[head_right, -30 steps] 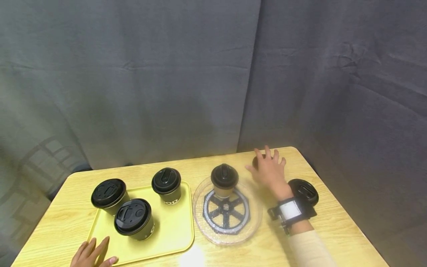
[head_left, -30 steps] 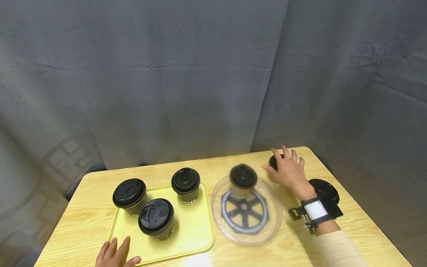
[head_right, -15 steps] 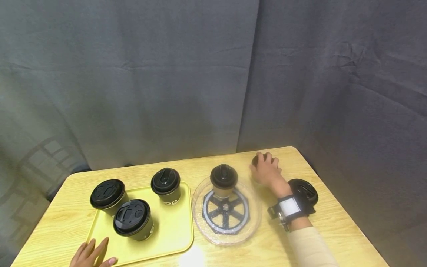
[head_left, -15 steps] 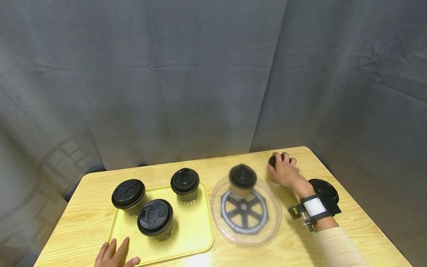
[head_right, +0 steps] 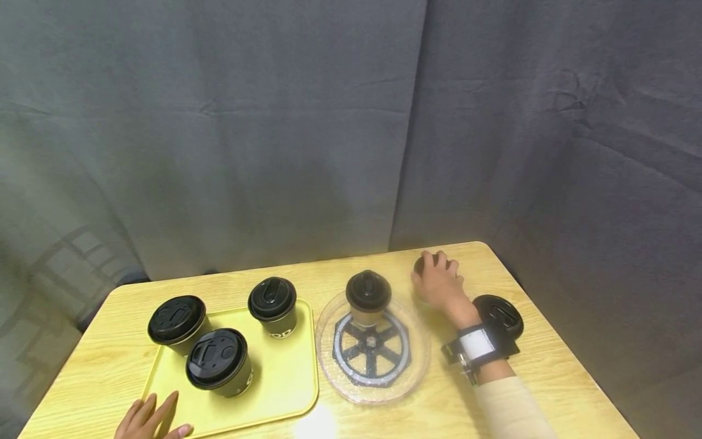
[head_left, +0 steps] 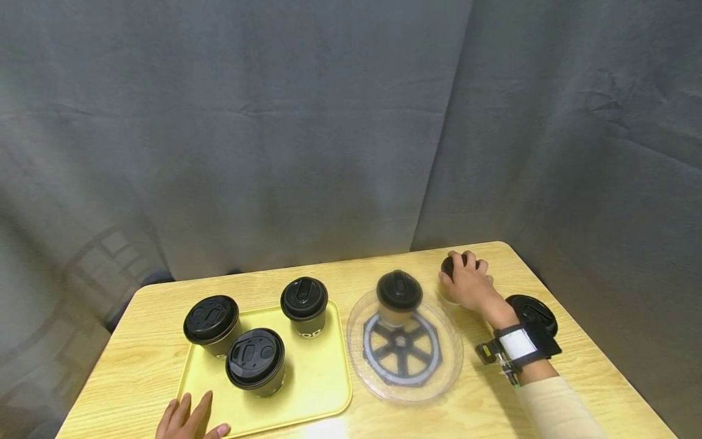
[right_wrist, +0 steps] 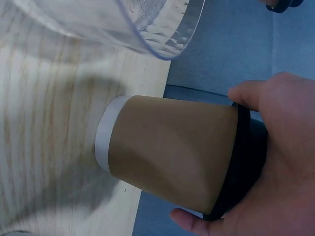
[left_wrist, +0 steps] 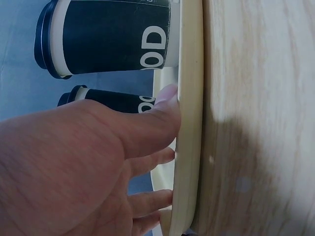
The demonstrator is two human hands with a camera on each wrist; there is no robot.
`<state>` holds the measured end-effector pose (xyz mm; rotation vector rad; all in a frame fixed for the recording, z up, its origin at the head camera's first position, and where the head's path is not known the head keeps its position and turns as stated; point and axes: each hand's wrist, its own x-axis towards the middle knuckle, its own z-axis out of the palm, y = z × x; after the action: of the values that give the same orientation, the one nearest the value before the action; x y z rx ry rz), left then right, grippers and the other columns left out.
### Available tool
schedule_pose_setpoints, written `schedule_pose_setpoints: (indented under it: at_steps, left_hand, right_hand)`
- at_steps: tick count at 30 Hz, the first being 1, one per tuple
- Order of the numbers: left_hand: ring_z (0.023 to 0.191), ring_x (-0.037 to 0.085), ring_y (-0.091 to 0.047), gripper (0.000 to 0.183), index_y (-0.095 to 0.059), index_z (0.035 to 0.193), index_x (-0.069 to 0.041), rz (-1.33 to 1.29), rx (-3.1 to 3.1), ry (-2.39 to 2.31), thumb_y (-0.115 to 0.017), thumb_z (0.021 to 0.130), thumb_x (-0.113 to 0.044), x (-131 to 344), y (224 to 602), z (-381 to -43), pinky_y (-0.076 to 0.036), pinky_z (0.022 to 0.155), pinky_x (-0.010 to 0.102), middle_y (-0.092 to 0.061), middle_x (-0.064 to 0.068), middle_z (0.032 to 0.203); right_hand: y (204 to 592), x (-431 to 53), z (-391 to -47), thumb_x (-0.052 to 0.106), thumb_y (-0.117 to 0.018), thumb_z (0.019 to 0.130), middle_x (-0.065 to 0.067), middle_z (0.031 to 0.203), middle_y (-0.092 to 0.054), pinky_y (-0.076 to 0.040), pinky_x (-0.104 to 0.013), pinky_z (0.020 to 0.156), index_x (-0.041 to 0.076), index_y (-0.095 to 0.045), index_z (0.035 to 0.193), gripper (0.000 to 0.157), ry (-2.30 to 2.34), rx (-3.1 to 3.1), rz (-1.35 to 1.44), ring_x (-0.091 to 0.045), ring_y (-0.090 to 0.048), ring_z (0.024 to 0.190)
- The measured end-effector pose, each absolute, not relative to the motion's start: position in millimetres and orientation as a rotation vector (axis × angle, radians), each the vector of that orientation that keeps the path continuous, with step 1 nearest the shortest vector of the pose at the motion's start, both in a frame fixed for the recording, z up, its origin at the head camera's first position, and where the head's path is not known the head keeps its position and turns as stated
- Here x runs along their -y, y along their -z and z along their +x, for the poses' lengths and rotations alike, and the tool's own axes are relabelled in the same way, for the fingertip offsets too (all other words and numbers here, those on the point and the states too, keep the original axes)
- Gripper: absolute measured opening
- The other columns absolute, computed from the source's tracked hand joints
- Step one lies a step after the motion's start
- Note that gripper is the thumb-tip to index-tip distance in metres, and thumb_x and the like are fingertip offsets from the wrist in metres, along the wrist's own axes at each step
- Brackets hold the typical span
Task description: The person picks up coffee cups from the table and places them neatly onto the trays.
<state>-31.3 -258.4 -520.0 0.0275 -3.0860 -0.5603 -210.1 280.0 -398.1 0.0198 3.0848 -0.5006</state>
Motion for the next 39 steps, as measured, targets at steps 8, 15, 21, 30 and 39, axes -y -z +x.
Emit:
schedule_pose_setpoints:
  at_steps: [8, 15, 21, 30, 39]
  left_hand:
    - [0.121, 0.063, -0.042, 0.068, -0.062, 0.121, 0.007, -0.008, 2.997, 0.517, -0.069, 0.083, -0.049, 259, 526, -29, -0.009, 0.119, 0.060, -0.046, 0.051, 0.123]
    - [0.124, 0.062, -0.040, 0.070, -0.060, 0.124, 0.006, 0.003, 3.037, 0.525, -0.067, 0.084, -0.051, 258, 527, -31, -0.009, 0.119, 0.060, -0.045, 0.051, 0.126]
    - [0.125, 0.062, -0.037, 0.073, -0.058, 0.126, 0.006, 0.022, 3.101, 0.536, -0.065, 0.085, -0.053, 261, 522, -32, -0.016, 0.115, 0.062, -0.042, 0.051, 0.128]
    - [0.129, 0.064, -0.031, 0.076, -0.055, 0.131, 0.006, 0.062, 3.200, 0.595, -0.063, 0.086, -0.055, 262, 517, -36, -0.026, 0.107, 0.062, -0.038, 0.051, 0.133]
    - [0.129, 0.064, -0.030, 0.078, -0.054, 0.132, 0.005, 0.085, 3.239, 0.576, -0.062, 0.086, -0.057, 262, 514, -38, -0.027, 0.107, 0.062, -0.037, 0.050, 0.134]
  right_hand:
    - [399, -279, -207, 0.036, -0.044, 0.101, -0.036, 0.147, -0.021, -0.036, -0.073, 0.087, 0.000, -0.026, 0.148, 0.062, 0.484, -3.146, 0.006, -0.062, -0.025, 0.125]
    - [391, -279, -194, 0.034, -0.044, 0.101, -0.036, 0.146, -0.026, -0.036, -0.075, 0.085, -0.001, -0.033, 0.145, 0.058, 0.486, -3.259, -0.012, -0.062, -0.027, 0.126]
    - [383, -275, -182, 0.036, -0.043, 0.101, -0.035, 0.145, -0.028, -0.037, -0.075, 0.084, 0.000, -0.035, 0.143, 0.056, 0.461, -3.308, -0.054, -0.061, -0.029, 0.126]
    - [366, -267, -154, 0.036, -0.046, 0.101, -0.032, 0.144, -0.033, -0.042, -0.072, 0.081, 0.006, -0.036, 0.144, 0.053, 0.387, -3.339, -0.124, -0.060, -0.035, 0.123]
    - [352, -249, -127, 0.039, -0.051, 0.097, -0.027, 0.141, -0.041, -0.046, -0.071, 0.080, 0.011, -0.042, 0.142, 0.054, 0.327, -3.394, -0.203, -0.055, -0.042, 0.120]
